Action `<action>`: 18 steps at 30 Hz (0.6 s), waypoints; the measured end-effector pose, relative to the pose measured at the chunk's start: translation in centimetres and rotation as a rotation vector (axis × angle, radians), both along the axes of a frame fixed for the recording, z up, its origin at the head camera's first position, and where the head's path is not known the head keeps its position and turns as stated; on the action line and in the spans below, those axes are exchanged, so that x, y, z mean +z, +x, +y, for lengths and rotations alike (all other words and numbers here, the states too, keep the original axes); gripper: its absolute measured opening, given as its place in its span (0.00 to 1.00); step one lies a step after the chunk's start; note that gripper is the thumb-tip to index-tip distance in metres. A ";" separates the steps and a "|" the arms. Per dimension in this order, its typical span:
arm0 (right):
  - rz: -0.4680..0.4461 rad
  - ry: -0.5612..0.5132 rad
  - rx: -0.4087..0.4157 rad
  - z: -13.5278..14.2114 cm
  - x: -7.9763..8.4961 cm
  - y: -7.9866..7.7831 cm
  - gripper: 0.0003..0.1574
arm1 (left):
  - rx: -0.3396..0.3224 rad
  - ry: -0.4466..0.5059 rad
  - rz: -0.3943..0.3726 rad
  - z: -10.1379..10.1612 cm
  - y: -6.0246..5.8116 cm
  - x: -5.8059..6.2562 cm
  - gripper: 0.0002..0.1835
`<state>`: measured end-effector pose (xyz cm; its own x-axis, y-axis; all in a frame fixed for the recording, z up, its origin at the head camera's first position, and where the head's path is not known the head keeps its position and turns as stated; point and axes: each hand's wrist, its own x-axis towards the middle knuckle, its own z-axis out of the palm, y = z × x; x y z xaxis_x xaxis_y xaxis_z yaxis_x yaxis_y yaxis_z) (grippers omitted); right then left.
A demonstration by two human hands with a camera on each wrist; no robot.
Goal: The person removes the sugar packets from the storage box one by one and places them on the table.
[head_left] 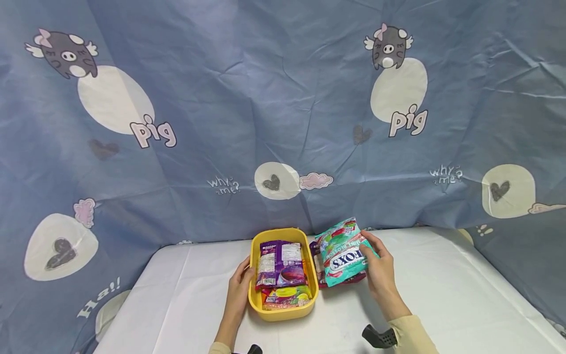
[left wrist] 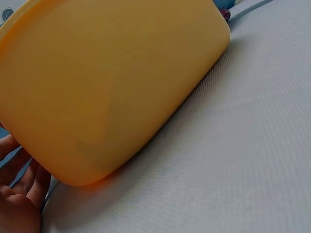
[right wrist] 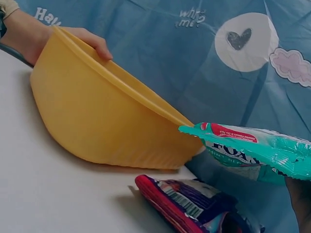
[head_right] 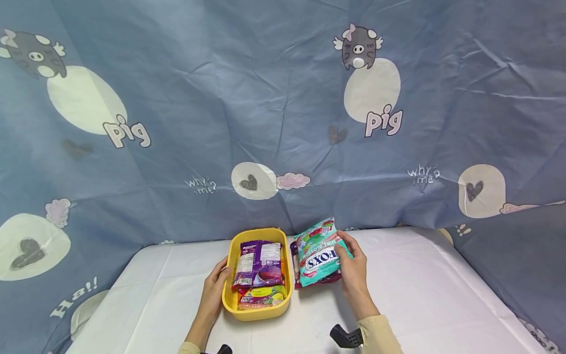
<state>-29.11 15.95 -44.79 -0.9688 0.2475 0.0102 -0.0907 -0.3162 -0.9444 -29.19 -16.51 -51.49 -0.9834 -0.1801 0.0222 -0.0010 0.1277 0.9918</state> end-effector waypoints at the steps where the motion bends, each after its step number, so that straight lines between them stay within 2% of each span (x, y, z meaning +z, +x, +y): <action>1: 0.002 -0.008 -0.001 0.1 0.0 0.0 0.26 | -0.001 -0.001 0.005 0.0 0.0 0.0 0.23; 8: 0.013 -0.025 -0.015 0.8 0.1 0.0 0.27 | -0.010 -0.001 0.015 0.0 0.2 0.1 0.23; 18: -0.019 -0.030 -0.049 1.8 -0.4 -0.3 0.26 | -0.018 0.009 0.007 0.0 0.1 -0.1 0.24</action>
<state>-29.40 17.80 -45.20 -0.9555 0.2947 -0.0160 -0.0891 -0.3397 -0.9363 -29.10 -16.56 -51.54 -0.9863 -0.1627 0.0273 0.0078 0.1191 0.9929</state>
